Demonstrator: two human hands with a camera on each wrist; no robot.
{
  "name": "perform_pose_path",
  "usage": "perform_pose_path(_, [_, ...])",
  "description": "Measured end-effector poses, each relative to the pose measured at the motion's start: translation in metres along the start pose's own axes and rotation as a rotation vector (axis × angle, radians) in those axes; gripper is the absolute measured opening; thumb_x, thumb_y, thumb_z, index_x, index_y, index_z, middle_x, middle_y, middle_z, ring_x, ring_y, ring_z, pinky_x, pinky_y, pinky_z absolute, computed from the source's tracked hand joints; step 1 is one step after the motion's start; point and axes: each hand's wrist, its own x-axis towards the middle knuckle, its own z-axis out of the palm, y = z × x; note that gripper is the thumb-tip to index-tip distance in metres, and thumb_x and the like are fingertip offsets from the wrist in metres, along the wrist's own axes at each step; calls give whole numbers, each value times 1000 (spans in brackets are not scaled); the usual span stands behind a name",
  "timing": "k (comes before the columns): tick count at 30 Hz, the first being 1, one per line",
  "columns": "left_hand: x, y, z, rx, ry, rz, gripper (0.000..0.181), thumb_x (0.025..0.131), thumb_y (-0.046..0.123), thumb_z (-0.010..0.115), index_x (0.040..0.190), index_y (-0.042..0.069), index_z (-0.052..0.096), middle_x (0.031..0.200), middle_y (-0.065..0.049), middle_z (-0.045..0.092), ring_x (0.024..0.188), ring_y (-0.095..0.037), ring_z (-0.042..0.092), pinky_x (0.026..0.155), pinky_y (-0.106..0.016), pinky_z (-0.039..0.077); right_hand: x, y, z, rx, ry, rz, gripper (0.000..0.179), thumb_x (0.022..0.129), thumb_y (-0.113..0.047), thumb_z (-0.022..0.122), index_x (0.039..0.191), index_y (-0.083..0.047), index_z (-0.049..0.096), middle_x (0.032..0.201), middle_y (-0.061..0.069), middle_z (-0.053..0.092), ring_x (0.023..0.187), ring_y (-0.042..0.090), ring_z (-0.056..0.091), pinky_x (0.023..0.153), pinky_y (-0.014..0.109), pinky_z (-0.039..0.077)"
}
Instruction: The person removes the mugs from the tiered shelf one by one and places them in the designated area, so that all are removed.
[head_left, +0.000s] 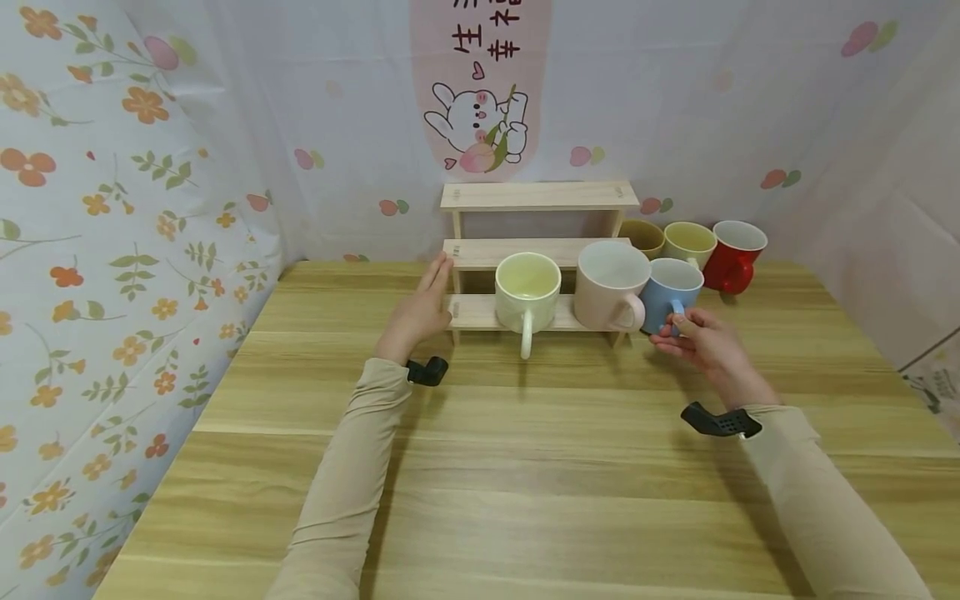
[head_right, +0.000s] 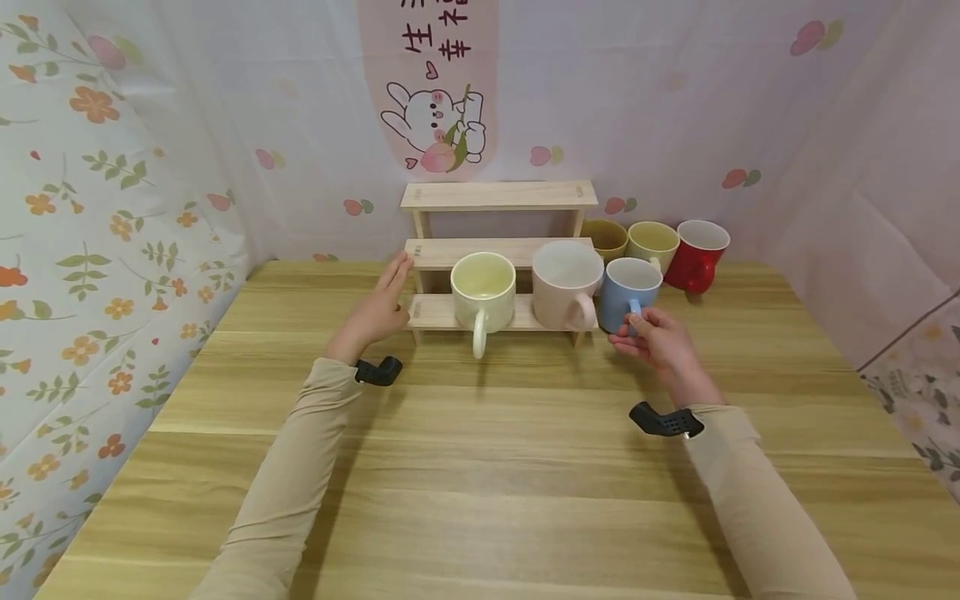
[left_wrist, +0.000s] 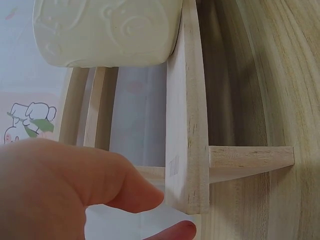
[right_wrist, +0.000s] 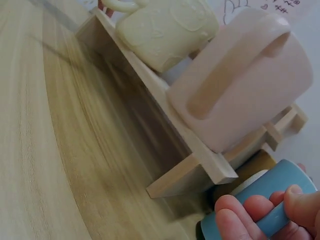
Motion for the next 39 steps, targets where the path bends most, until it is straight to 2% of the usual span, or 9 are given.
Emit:
perform_pose_path(4, [0, 0, 1, 7, -2, -5, 86, 89, 3, 51, 155, 19, -2, 161, 7, -10, 50, -15, 36, 48, -25, 31, 6, 6, 1, 15, -19, -23, 10, 98, -8, 47, 96, -4, 55, 79, 4, 64, 76, 16, 71, 71, 26, 56])
perform_pose_path(12, [1, -1, 2, -12, 4, 7, 87, 89, 2, 51, 155, 19, -3, 161, 7, -11, 50, -15, 34, 48, -24, 30, 14, 14, 3, 6, 18, -50, 12, 99, -13, 47, 93, -4, 54, 78, 2, 63, 75, 14, 71, 71, 25, 56])
perform_pose_path(19, [2, -1, 5, -15, 5, 17, 87, 88, 1, 50, 155, 19, -3, 161, 6, -10, 51, -15, 34, 48, -25, 30, 17, 13, 3, -14, 52, -40, 13, 98, -17, 50, 98, -5, 52, 79, 1, 65, 74, 13, 70, 71, 24, 56])
perform_pose_path(24, [2, -1, 4, -21, 16, 7, 87, 89, 1, 50, 155, 19, -2, 162, 6, -10, 51, -16, 35, 49, -25, 30, 19, 11, 4, -24, 42, -31, 16, 97, -17, 50, 103, -2, 50, 81, 1, 67, 75, 12, 71, 72, 24, 56])
perform_pose_path(27, [1, -1, 3, -21, 10, 4, 87, 89, 2, 51, 155, 19, -3, 161, 7, -10, 52, -16, 36, 49, -25, 31, 19, 8, 5, -17, 45, -13, 14, 98, -15, 50, 101, -2, 51, 80, 2, 68, 74, 13, 71, 71, 23, 56])
perform_pose_path(32, [1, 0, 0, -15, 4, 4, 87, 90, 3, 51, 155, 20, -5, 161, 7, -12, 53, -17, 36, 49, -25, 31, 18, 5, 7, -10, 94, 15, 9, 97, -13, 51, 97, -4, 53, 80, 1, 70, 73, 13, 71, 69, 22, 55])
perform_pose_path(39, [0, -2, 1, -10, -1, -2, 87, 90, 4, 51, 155, 21, -5, 161, 8, -12, 51, -16, 35, 49, -25, 31, 14, 3, 11, 30, 136, -12, 7, 95, -11, 55, 94, -4, 58, 79, 2, 71, 70, 14, 71, 68, 23, 56])
